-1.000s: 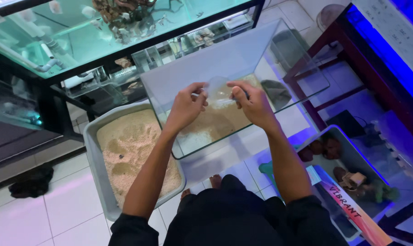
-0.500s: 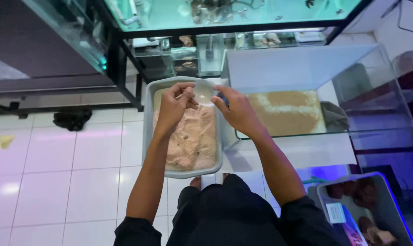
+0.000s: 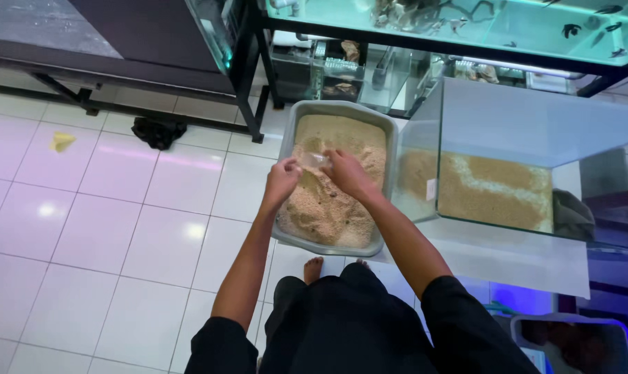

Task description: The person scoops sand from a large bin into a small glass aquarium using a plastic cup.

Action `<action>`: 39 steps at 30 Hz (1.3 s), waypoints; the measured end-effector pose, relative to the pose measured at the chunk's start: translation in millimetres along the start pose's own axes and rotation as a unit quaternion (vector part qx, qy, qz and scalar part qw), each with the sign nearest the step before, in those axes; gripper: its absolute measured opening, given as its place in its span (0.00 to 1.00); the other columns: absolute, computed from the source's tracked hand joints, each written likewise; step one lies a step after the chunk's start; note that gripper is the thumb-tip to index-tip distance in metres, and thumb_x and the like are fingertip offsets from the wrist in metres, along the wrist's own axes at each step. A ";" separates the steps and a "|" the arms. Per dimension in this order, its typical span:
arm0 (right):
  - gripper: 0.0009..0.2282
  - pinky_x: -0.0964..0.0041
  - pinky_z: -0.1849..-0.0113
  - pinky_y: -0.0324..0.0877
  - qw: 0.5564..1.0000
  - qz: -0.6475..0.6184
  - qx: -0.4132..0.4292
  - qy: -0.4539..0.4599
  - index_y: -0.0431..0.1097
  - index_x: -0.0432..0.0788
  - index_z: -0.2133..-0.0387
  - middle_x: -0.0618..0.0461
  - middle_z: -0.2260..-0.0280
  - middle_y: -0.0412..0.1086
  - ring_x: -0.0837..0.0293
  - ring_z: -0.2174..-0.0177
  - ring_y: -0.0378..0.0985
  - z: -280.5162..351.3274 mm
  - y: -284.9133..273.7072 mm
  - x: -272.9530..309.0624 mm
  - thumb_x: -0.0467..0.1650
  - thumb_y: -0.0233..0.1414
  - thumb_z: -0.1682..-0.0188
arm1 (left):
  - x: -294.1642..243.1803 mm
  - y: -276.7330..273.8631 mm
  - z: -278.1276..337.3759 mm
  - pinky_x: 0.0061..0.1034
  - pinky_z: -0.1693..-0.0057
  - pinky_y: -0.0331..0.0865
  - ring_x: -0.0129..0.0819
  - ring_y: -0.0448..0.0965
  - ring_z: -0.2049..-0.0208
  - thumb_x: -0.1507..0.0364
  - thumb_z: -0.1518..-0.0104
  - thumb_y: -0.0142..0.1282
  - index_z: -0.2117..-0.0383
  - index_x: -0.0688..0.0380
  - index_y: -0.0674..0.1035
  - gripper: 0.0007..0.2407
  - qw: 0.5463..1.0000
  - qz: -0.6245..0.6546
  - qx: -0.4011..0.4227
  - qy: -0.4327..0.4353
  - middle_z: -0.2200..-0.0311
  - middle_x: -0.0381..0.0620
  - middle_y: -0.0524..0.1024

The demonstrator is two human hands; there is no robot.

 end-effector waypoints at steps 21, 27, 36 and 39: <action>0.20 0.33 0.55 0.72 0.973 -0.036 0.187 -0.132 0.68 0.40 0.46 0.31 0.58 0.71 0.25 0.56 0.75 30.6 111.3 -26.4 0.33 0.56 0.52 | 114.4 64.4 35.7 0.55 0.48 0.74 0.78 0.73 0.52 0.82 0.49 0.55 0.57 0.69 0.70 0.13 0.982 -0.168 -0.001 0.089 0.56 0.69 0.71; 0.17 0.37 0.51 0.71 0.971 -0.029 0.223 -0.083 0.74 0.44 0.50 0.35 0.58 0.75 0.31 0.54 0.76 44.3 88.3 -11.0 0.34 0.56 0.52 | 103.2 64.2 46.3 0.51 0.43 0.72 0.69 0.73 0.46 0.80 0.50 0.59 0.57 0.64 0.74 0.14 0.991 -0.120 0.015 0.064 0.57 0.63 0.75; 0.16 0.40 0.48 0.67 0.964 -0.118 0.237 0.032 0.76 0.44 0.54 0.35 0.55 0.75 0.33 0.49 0.74 53.5 86.8 -39.5 0.38 0.45 0.44 | 48.2 55.8 50.5 0.48 0.45 0.73 0.59 0.79 0.50 0.77 0.43 0.53 0.51 0.59 0.79 0.13 0.996 -0.082 0.008 0.044 0.58 0.58 0.81; 0.15 0.51 0.55 0.72 0.954 -0.204 0.182 0.120 0.78 0.48 0.63 0.47 0.62 0.77 0.49 0.59 0.80 62.2 85.1 -57.3 0.41 0.45 0.43 | 31.5 43.3 45.2 0.43 0.46 0.75 0.50 0.81 0.50 0.70 0.41 0.53 0.49 0.49 0.79 0.14 0.998 -0.060 -0.003 0.034 0.56 0.50 0.83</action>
Point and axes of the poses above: each hand's wrist, its own z-axis away from the middle knuckle, its own y-axis out of the palm, x = y × z, the point moved 6 cm from there along -z, towards the middle knuckle
